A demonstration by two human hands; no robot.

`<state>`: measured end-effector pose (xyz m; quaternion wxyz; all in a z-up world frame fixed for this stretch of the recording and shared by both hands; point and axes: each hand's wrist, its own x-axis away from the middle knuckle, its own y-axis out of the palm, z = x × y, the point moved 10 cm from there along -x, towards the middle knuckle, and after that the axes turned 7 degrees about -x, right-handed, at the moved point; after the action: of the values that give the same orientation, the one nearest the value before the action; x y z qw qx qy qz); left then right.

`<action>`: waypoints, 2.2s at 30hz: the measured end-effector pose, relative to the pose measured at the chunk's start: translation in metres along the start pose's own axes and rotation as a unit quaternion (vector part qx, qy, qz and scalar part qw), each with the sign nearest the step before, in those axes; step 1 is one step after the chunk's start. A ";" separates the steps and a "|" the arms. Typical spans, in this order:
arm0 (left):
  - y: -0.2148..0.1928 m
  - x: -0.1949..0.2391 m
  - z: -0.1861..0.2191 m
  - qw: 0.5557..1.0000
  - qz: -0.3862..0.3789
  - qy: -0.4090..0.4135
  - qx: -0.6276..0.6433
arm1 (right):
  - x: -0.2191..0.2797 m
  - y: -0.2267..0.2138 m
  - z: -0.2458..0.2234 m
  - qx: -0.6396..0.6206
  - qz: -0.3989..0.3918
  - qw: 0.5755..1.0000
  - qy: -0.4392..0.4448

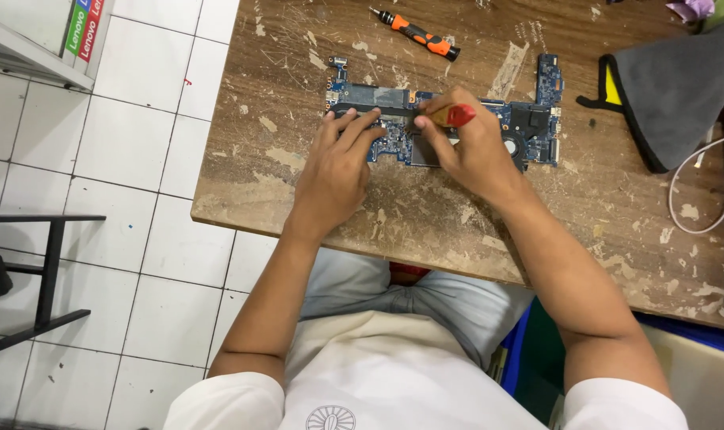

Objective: The person cleans a laptop motherboard using a brush, sweeping across the surface to remove dust and debris. The person holds the board steady with one hand while brushing with the other, covering multiple areas of the circuit board.

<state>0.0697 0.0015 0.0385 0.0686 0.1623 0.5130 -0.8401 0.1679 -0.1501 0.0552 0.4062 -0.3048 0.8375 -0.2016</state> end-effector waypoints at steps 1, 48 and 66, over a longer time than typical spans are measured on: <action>0.001 0.000 -0.001 1.000 0.000 0.000 0.000 | -0.002 -0.003 -0.002 0.000 0.000 1.000 0.000; 0.007 -0.006 -0.005 0.999 -0.036 -0.022 0.028 | -0.016 -0.003 -0.043 -0.061 -0.148 0.987 0.020; 0.006 -0.006 -0.004 0.998 -0.037 -0.017 0.044 | -0.010 -0.027 -0.049 -0.088 -0.275 0.953 0.096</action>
<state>0.0780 0.0017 0.0340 0.0388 0.1322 0.4799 -0.8664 0.1427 -0.1584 0.1053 0.2245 -0.5369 0.7707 -0.2595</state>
